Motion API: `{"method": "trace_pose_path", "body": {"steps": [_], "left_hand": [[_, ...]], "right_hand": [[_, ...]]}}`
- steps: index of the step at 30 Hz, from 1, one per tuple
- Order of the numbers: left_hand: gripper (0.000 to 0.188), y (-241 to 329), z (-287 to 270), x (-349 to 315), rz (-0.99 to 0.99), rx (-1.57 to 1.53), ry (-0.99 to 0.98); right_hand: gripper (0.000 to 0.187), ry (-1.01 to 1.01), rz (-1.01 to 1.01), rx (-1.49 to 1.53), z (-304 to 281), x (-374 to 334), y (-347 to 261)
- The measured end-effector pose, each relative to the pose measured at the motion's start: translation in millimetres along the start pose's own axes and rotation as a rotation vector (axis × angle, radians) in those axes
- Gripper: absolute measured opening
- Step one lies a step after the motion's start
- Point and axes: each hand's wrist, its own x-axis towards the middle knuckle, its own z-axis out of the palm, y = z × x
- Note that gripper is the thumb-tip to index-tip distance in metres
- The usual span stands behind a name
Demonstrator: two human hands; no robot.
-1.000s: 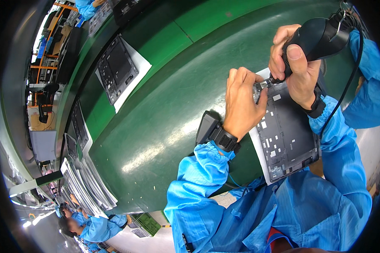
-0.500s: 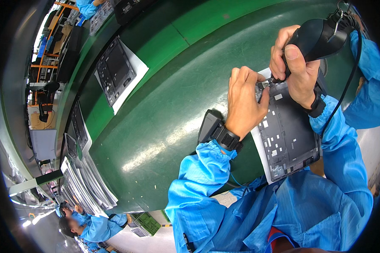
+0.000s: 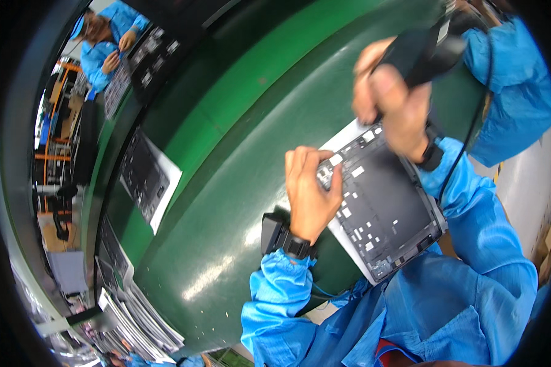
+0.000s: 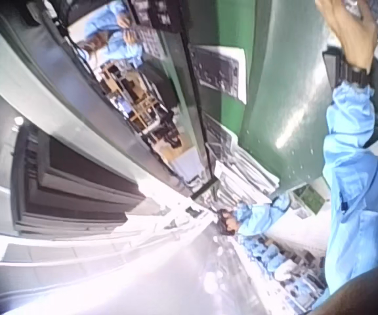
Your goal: The recorder uses an electric screwdriver to fasten components onto a flat electronic board or housing.
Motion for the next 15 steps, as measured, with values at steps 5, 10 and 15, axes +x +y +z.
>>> {"method": "trace_pose_path", "body": {"steps": [5,10,15], "left_hand": [[0.021,10,1,3,-0.032,0.023,-0.041],[0.021,8,1,5,-0.039,0.026,-0.04],[0.022,9,1,5,-0.042,0.022,-0.04]], "right_hand": [[0.028,0.201,-0.114,-0.102,-107,43,19],[0.026,0.264,-0.091,-0.018,-106,43,25],[0.025,0.26,-0.093,-0.017,-113,46,30]]}}
